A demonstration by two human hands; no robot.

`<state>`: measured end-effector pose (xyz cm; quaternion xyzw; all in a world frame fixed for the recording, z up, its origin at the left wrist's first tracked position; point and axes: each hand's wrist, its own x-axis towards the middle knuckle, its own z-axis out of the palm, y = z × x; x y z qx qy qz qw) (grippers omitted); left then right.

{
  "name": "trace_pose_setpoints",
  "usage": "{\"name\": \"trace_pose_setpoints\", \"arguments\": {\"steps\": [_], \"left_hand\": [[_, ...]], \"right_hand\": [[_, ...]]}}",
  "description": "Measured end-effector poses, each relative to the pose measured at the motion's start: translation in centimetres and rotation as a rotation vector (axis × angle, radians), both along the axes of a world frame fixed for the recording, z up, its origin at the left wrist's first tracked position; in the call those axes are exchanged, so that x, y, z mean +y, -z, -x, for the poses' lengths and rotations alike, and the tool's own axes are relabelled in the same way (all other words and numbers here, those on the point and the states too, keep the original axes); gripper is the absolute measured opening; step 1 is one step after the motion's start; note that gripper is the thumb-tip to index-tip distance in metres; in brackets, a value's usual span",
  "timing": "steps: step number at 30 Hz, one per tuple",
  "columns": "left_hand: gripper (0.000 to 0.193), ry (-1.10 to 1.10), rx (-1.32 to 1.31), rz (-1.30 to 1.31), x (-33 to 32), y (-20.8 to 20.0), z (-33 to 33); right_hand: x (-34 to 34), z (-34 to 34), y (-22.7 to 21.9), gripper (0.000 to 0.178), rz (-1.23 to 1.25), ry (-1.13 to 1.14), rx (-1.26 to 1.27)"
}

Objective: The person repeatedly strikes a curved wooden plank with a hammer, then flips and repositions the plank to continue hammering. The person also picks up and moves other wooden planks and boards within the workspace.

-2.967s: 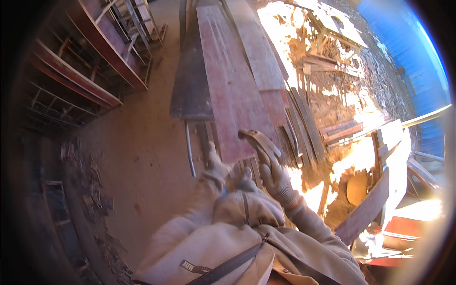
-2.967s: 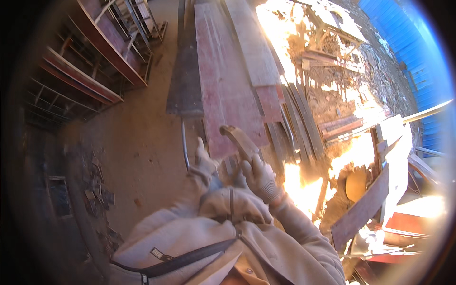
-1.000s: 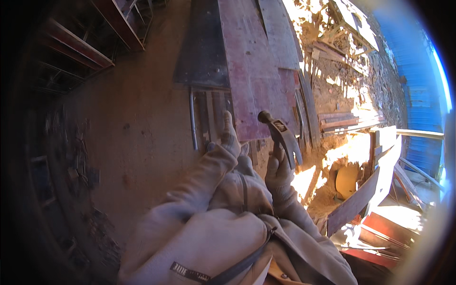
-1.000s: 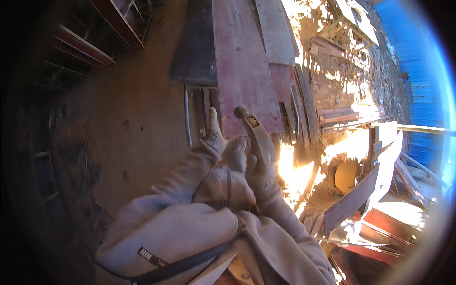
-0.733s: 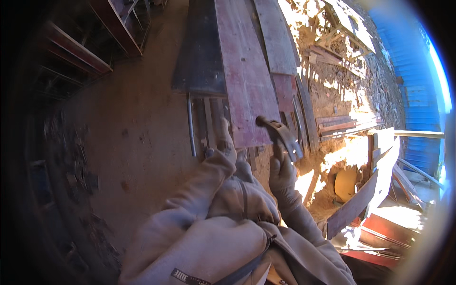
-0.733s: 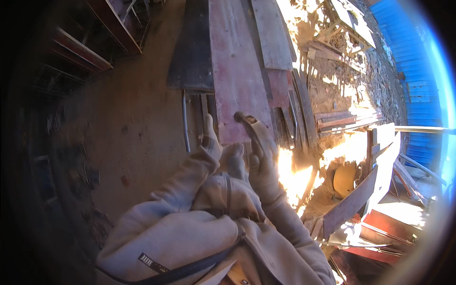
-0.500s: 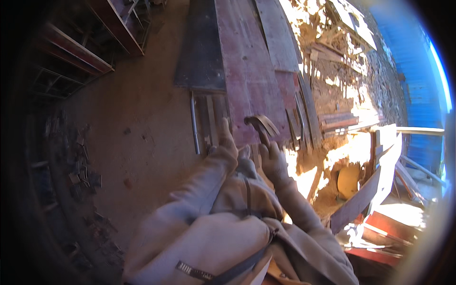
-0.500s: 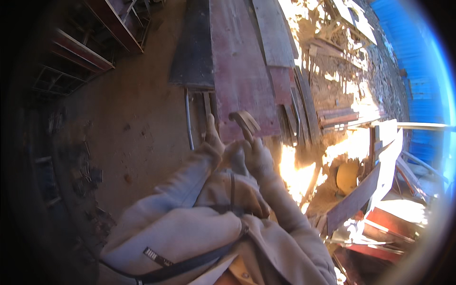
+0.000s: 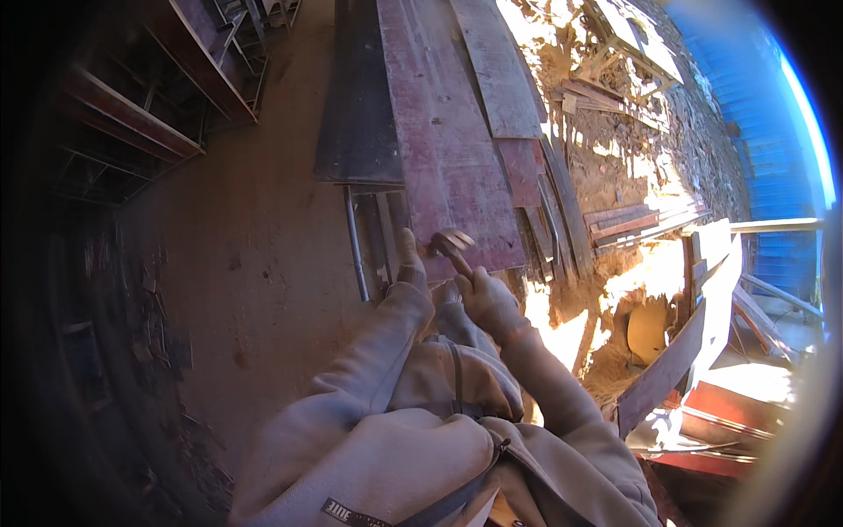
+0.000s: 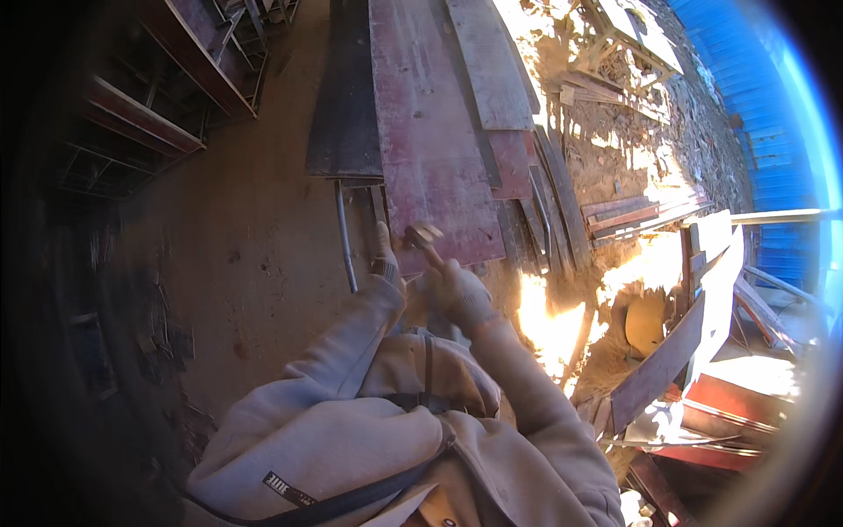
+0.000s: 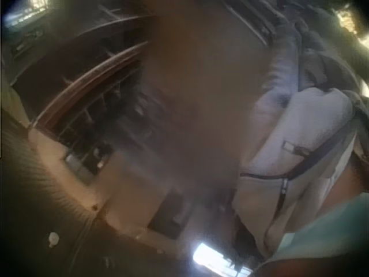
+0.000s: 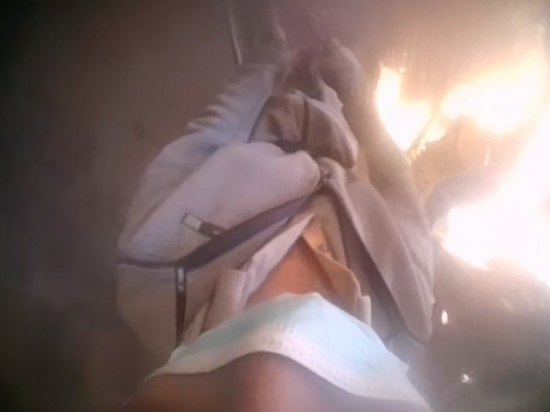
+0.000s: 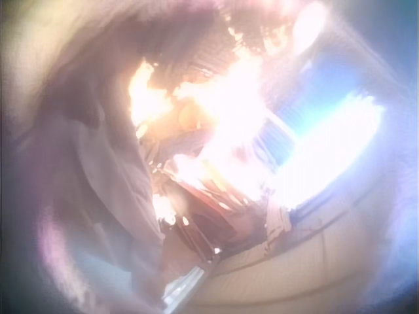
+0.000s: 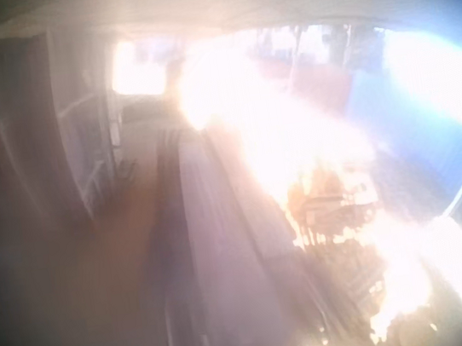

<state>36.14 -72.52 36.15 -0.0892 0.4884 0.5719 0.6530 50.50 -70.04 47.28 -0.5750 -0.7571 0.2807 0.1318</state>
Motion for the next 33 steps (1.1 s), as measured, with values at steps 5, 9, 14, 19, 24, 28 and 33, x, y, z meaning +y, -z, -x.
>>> {"name": "trace_pose_setpoints", "arguments": {"steps": [5, 9, 14, 19, 24, 28, 33], "left_hand": [[0.092, -0.085, -0.027, 0.388, 0.9, 2.7, 0.5], [0.091, -0.068, -0.096, 0.16, 1.2, 4.5, 0.7], [0.099, 0.149, 0.126, 0.121, 0.9, 2.7, -0.9], [0.082, 0.097, 0.136, 0.414, 3.6, 3.7, -1.4], [0.07, 0.182, 0.104, 0.465, 5.1, 8.0, -3.2], [0.066, 0.194, 0.259, 0.26, 4.5, 8.9, -4.8], [0.061, 0.374, 0.612, 0.376, 4.0, 9.3, -5.2]], "right_hand": [[-1.3, -0.7, 0.8, 0.031, 0.116, 0.176, -0.103], [-1.7, -1.7, 2.6, 0.034, 0.213, 0.108, -0.05], [-0.2, -6.8, 2.7, 0.038, 0.227, 0.153, -0.083], [2.9, -13.2, -0.9, 0.035, 0.11, 0.278, 0.019], [4.3, -16.0, -1.9, 0.034, -0.114, 0.206, 0.095], [5.5, -16.7, -0.9, 0.031, 0.288, 0.214, -0.163], [6.2, -17.7, -1.2, 0.039, 0.21, 0.197, -0.149]]}}
